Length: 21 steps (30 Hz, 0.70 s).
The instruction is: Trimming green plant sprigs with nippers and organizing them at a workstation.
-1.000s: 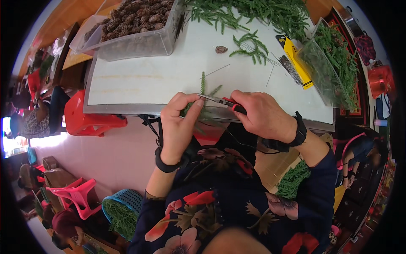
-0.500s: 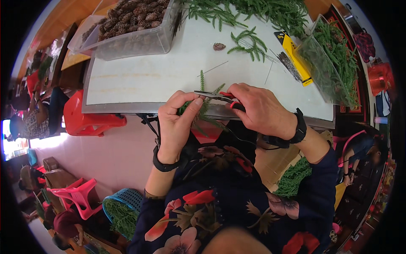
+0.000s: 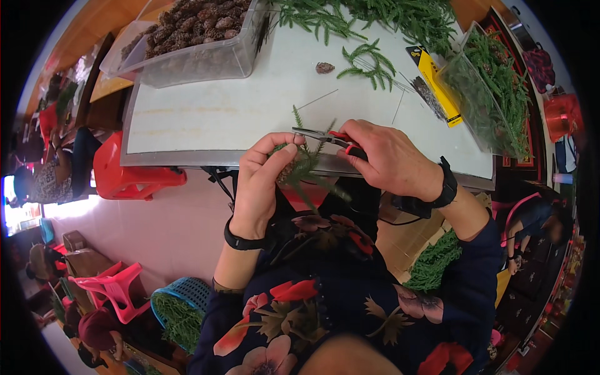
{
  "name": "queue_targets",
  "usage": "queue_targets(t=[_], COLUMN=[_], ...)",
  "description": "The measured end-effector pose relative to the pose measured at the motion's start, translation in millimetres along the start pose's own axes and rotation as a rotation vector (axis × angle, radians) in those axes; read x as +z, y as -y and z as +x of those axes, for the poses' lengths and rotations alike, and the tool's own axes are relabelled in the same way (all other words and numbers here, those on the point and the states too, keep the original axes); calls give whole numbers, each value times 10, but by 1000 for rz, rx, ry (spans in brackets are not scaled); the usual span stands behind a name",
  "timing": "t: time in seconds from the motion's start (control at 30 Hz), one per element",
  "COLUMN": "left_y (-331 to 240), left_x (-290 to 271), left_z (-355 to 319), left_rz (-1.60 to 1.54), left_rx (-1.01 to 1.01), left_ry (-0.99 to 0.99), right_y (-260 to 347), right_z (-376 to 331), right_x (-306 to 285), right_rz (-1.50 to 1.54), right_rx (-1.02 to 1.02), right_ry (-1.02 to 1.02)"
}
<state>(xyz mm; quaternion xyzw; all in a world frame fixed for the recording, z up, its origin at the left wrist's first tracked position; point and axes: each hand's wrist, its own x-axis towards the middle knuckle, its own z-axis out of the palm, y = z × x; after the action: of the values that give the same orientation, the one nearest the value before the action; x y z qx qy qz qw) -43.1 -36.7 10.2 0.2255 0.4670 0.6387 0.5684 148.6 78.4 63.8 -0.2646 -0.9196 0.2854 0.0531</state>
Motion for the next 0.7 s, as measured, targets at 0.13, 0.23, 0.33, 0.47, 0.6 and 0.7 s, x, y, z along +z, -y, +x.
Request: queue_targets(t=[0.13,0.23,0.33,0.47,0.6,0.7], left_y=[-27,-92,-83,-48,-20,7], left_x=[-41,-34,-52,-33,12,-6], left_z=[15,21,38,27,19,26], left_rz=[-112,-256,-270,-191,24,95], left_rx=[-47,-169,-202,-181,-44,15], left_ry=[51,157,190,151,57,10], right_y=[-77,-82,-82,-105,-52,-36], right_z=[2,27,56,52,27,5], right_x=[48,17,-17,-24,-35,-59], right_rz=[24,10,-26,-49,-15,131], right_rx=[-80,-132,-195,-131,-50,54], right_ry=[-50,-83,-108,-11,39,98])
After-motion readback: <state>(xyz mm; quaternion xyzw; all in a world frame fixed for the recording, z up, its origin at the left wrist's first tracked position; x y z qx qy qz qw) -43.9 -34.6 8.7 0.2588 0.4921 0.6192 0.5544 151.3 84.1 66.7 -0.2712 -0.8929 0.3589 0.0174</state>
